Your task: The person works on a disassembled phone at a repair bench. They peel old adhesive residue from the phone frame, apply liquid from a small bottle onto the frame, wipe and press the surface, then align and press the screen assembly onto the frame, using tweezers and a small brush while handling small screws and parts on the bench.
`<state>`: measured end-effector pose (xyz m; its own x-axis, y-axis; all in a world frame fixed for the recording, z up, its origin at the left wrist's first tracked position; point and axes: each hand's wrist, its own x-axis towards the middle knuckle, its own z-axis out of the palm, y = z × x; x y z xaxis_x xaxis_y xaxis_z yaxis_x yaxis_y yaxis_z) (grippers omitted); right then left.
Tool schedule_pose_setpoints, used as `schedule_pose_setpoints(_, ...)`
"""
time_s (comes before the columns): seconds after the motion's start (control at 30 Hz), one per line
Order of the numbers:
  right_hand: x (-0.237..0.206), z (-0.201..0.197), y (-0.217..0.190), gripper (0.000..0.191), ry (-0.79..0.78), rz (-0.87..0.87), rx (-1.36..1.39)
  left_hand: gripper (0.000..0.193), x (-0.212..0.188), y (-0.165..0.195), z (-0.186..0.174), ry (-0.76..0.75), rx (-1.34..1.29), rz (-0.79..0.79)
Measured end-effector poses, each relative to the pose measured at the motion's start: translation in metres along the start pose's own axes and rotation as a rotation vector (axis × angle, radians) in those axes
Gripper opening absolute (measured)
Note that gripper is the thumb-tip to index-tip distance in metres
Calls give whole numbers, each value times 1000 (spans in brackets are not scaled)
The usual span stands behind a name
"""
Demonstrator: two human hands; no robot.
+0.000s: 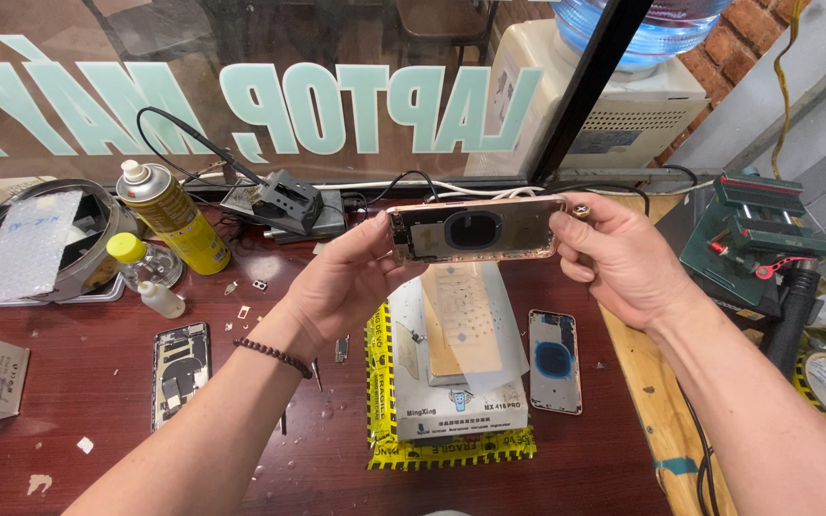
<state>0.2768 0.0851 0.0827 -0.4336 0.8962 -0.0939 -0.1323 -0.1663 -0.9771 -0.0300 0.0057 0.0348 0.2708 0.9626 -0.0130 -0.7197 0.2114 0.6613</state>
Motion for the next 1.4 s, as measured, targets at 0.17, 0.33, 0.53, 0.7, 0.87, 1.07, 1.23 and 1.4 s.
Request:
schedule_pose_setpoints(0.17,0,1,0,21,2,-3,30,37,0,1,0,5,-10,-8)
schedule_pose_setpoints(0.33,0,0,1,20,10,-9,31,36,1,0,0,8,3,-10)
schedule_pose_setpoints(0.53,0,-1,3,20,16,-23,35,36,1,0,3,-3,5,-15)
schedule_pose_setpoints(0.7,0,0,3,18,44,-29,39,36,1,0,6,22,16,-26)
schedule_pose_setpoints(0.87,-2,7,4,10,100,-18,87,36,3,-2,7,91,-37,-26)
schedule_pose_setpoints(1.07,-4,16,18,7,152,-9,157,32,8,-15,7,154,6,-35)
schedule_pose_setpoints(1.23,1,6,29,15,176,-4,-66,34,14,-11,-5,275,592,-12)
schedule_pose_setpoints(1.4,12,-5,52,17,196,46,-161,33,19,-29,-15,294,675,-62)
